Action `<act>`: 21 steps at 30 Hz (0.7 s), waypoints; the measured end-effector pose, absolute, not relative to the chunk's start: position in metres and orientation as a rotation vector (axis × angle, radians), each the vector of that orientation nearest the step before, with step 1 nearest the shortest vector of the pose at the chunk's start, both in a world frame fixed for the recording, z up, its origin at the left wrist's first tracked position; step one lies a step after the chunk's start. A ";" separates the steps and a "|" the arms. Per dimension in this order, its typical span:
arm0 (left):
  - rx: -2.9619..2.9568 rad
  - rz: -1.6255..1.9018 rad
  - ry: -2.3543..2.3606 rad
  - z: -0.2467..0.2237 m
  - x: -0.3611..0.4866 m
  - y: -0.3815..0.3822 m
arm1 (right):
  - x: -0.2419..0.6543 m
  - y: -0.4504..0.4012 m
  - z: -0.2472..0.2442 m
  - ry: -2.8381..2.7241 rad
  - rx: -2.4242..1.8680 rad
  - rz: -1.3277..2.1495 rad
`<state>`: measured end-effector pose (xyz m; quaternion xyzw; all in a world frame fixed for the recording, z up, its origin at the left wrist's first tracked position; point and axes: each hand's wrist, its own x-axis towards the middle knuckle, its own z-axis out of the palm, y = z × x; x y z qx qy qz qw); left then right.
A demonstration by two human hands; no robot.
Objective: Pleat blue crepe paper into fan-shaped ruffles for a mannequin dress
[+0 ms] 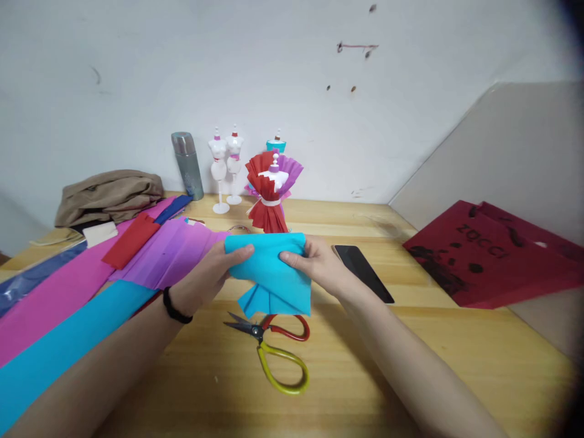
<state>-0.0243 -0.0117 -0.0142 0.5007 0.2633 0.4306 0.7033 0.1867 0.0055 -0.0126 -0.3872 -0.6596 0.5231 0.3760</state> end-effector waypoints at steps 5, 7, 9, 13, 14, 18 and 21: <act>1.065 1.006 0.618 -0.018 -0.028 -0.005 | 0.190 0.007 -0.014 -1.737 -0.928 1.482; 1.084 1.023 0.640 -0.018 -0.028 -0.005 | 0.192 0.009 -0.016 -1.734 -0.923 1.510; 1.093 1.037 0.657 -0.017 -0.028 -0.006 | 0.193 0.010 -0.018 -1.724 -0.959 1.526; 1.107 1.074 0.701 -0.016 -0.027 -0.009 | 0.191 0.011 -0.017 -1.617 -0.977 1.525; 1.111 1.082 0.712 -0.015 -0.027 -0.009 | 0.190 0.011 -0.015 -1.584 -0.961 1.497; 1.123 1.085 0.755 -0.009 -0.026 -0.011 | 0.190 0.006 -0.007 -1.616 -0.959 1.348; 1.103 1.077 0.755 -0.003 -0.025 -0.016 | 0.194 -0.001 0.002 -1.885 -1.025 1.001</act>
